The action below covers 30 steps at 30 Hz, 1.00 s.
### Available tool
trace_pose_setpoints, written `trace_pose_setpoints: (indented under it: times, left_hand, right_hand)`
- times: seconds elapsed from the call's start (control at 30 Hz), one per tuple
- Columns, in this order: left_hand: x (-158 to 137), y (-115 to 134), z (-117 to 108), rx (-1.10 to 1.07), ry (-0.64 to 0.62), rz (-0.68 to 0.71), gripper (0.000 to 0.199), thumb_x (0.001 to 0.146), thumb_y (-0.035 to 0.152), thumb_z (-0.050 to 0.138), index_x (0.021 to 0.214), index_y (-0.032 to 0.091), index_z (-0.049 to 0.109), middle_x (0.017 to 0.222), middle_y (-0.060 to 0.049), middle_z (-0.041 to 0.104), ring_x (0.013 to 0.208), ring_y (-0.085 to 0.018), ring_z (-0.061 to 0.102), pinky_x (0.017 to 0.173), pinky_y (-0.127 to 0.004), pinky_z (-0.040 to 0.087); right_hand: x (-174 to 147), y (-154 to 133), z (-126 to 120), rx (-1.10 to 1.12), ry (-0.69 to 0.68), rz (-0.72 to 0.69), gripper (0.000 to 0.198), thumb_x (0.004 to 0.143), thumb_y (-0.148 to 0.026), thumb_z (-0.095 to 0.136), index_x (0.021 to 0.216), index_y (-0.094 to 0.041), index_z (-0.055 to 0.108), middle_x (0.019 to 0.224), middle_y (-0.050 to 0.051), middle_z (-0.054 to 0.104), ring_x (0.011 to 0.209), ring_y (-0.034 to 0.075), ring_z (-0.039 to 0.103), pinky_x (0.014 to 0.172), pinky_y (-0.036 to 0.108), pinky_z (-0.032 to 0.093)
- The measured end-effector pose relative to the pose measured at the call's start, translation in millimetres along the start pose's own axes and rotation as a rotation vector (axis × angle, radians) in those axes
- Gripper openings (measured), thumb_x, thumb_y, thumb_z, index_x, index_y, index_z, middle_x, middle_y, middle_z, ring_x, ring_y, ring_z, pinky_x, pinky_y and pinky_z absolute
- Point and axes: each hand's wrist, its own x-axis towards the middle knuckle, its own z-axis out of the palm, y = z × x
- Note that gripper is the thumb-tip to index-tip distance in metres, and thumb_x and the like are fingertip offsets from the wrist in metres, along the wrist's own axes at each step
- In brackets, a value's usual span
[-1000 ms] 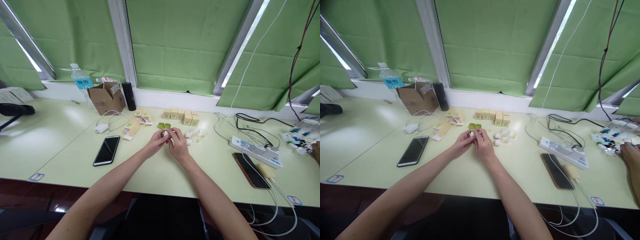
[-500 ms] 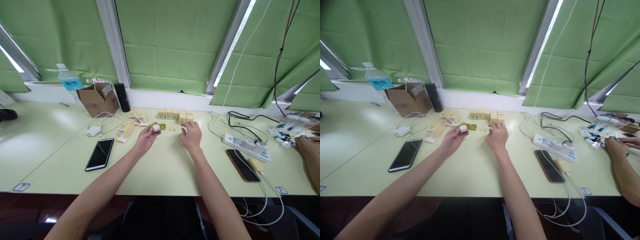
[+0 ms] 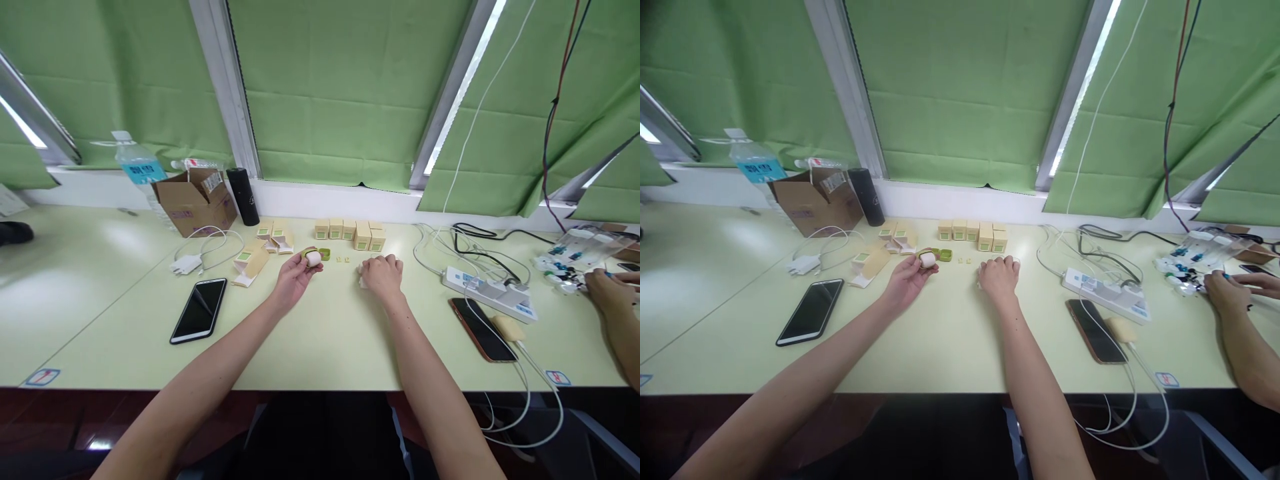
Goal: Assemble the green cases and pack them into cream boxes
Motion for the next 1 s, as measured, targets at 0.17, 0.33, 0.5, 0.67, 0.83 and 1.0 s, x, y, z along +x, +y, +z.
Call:
trace_pose_setpoints:
  times: [0.17, 0.33, 0.5, 0.67, 0.83, 1.0]
  left_hand:
    - [-2, 0, 3, -0.002, -0.005, 0.003, 0.040, 0.084, 0.033, 0.084, 0.117, 0.013, 0.073, 0.115, -0.014, 0.077, 0.091, -0.020, 0.074, 0.093, -0.036, 0.056]
    - [0, -1, 1, 0.016, 0.002, 0.048, 0.042, 0.086, 0.035, 0.082, 0.121, 0.014, 0.071, 0.117, -0.015, 0.076, 0.092, -0.020, 0.073, 0.097, -0.039, 0.055]
    - [3, -1, -4, 0.019, 0.040, 0.115, 0.046, 0.084, 0.038, 0.084, 0.122, 0.015, 0.070, 0.117, -0.014, 0.076, 0.092, -0.020, 0.073, 0.097, -0.039, 0.055]
    - [5, 1, -7, 0.050, 0.085, 0.187, 0.048, 0.082, 0.040, 0.086, 0.121, 0.016, 0.070, 0.118, -0.013, 0.075, 0.093, -0.019, 0.071, 0.096, -0.039, 0.055]
    - [3, 0, -5, 0.082, 0.093, 0.208, 0.049, 0.082, 0.041, 0.087, 0.121, 0.017, 0.070, 0.116, -0.012, 0.076, 0.100, -0.021, 0.072, 0.099, -0.040, 0.054]
    - [3, -2, -5, 0.120, 0.092, 0.223, 0.054, 0.079, 0.039, 0.089, 0.124, 0.017, 0.070, 0.118, -0.012, 0.075, 0.108, -0.024, 0.071, 0.104, -0.041, 0.054]
  right_hand:
    - [5, -4, -9, 0.018, -0.061, 0.032, 0.035, 0.102, -0.027, 0.052, 0.074, -0.019, 0.071, 0.090, 0.018, 0.073, 0.102, 0.033, 0.056, 0.092, 0.053, 0.037]
    - [8, -24, -27, 0.174, 0.217, -0.103, 0.019, 0.101, -0.024, 0.053, 0.101, -0.022, 0.073, 0.110, 0.013, 0.075, 0.111, 0.033, 0.054, 0.099, 0.053, 0.040]
    - [-14, -65, -16, 0.381, 0.107, -0.284, 0.018, 0.096, -0.013, 0.055, 0.105, -0.023, 0.067, 0.094, 0.009, 0.071, 0.101, 0.029, 0.057, 0.079, 0.039, 0.051]
    - [-38, -92, 7, 0.377, -0.199, -0.358, 0.038, 0.085, -0.001, 0.063, 0.116, -0.023, 0.061, 0.095, 0.007, 0.071, 0.103, 0.027, 0.061, 0.071, 0.036, 0.055]
    - [-44, -95, 8, 0.410, -0.234, -0.279, 0.063, 0.079, -0.010, 0.074, 0.137, -0.023, 0.053, 0.125, 0.013, 0.064, 0.122, 0.032, 0.056, 0.084, 0.045, 0.061]
    - [-42, -93, 9, 0.403, -0.288, -0.110, 0.063, 0.072, -0.024, 0.087, 0.126, -0.018, 0.056, 0.127, 0.016, 0.065, 0.128, 0.035, 0.056, 0.106, 0.053, 0.052]
